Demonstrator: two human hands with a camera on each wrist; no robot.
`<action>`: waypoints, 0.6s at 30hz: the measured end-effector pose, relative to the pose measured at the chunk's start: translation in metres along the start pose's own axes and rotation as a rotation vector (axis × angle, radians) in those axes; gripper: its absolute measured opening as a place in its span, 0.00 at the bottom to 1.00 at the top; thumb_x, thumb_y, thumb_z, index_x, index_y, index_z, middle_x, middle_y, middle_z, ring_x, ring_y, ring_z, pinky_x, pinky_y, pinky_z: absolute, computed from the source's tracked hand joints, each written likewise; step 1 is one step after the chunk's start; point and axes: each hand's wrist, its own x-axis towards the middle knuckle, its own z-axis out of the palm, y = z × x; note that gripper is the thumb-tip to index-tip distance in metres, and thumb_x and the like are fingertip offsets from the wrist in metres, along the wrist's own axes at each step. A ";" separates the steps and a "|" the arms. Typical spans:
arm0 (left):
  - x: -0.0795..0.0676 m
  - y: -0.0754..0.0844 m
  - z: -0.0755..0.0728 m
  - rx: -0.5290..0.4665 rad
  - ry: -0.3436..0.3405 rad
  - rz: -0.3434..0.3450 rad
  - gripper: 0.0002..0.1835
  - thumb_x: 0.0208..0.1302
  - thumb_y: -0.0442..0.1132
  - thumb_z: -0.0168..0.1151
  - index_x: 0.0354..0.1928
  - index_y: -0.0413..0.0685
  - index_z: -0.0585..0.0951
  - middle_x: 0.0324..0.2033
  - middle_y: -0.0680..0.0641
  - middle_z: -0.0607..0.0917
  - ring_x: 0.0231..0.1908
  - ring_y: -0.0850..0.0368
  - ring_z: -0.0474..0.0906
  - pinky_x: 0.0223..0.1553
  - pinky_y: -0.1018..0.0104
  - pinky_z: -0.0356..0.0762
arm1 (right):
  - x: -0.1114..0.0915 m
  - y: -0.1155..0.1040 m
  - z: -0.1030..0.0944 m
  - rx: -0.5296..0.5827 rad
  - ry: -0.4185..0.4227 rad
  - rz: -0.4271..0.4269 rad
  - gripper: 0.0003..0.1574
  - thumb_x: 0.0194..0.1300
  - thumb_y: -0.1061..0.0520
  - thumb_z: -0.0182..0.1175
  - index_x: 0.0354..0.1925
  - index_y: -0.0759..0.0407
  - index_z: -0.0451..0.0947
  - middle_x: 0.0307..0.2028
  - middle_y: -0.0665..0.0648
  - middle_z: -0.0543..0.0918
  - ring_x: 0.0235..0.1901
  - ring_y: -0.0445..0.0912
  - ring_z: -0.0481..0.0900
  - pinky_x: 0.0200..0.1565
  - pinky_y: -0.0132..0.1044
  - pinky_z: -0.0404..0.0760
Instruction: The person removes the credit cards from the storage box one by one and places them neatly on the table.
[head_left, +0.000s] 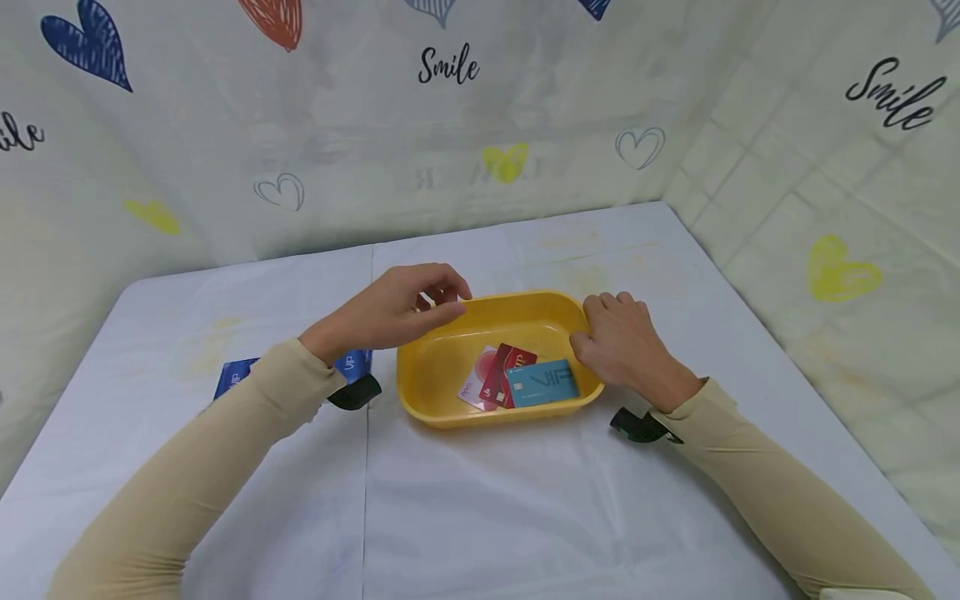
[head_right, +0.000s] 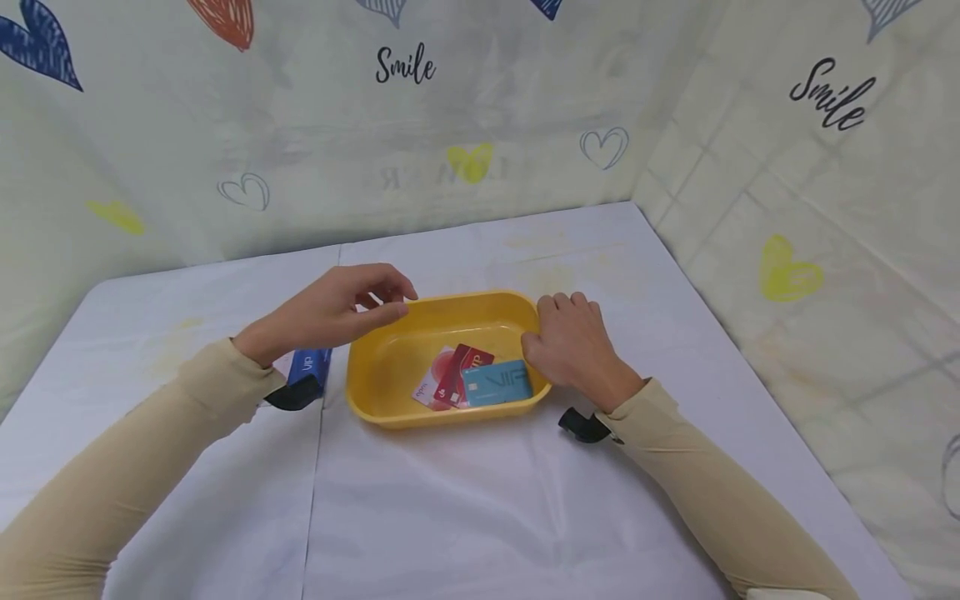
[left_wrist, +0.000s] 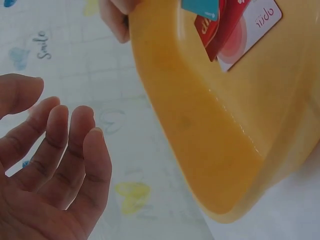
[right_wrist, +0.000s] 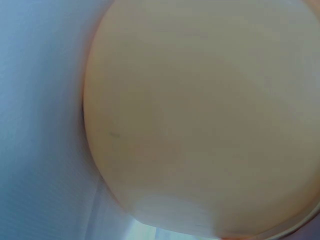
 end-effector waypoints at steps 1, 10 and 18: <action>0.001 0.000 0.001 -0.005 -0.001 0.007 0.13 0.73 0.42 0.63 0.55 0.48 0.81 0.46 0.49 0.87 0.48 0.56 0.81 0.55 0.54 0.86 | 0.000 0.000 0.000 0.001 -0.001 0.002 0.18 0.68 0.53 0.42 0.40 0.67 0.71 0.31 0.61 0.71 0.37 0.57 0.66 0.40 0.45 0.60; 0.013 -0.001 0.011 -0.015 -0.007 0.052 0.12 0.74 0.41 0.63 0.54 0.46 0.81 0.46 0.49 0.87 0.46 0.57 0.82 0.54 0.56 0.86 | 0.001 0.001 0.002 0.013 -0.005 0.007 0.19 0.67 0.53 0.42 0.41 0.67 0.71 0.32 0.61 0.72 0.38 0.58 0.66 0.41 0.45 0.61; 0.022 0.003 0.019 -0.016 0.002 0.075 0.12 0.73 0.40 0.63 0.54 0.44 0.82 0.46 0.50 0.87 0.46 0.57 0.81 0.52 0.59 0.85 | 0.000 0.000 0.000 0.013 -0.007 0.004 0.18 0.67 0.53 0.41 0.40 0.66 0.71 0.32 0.61 0.71 0.38 0.57 0.66 0.41 0.46 0.61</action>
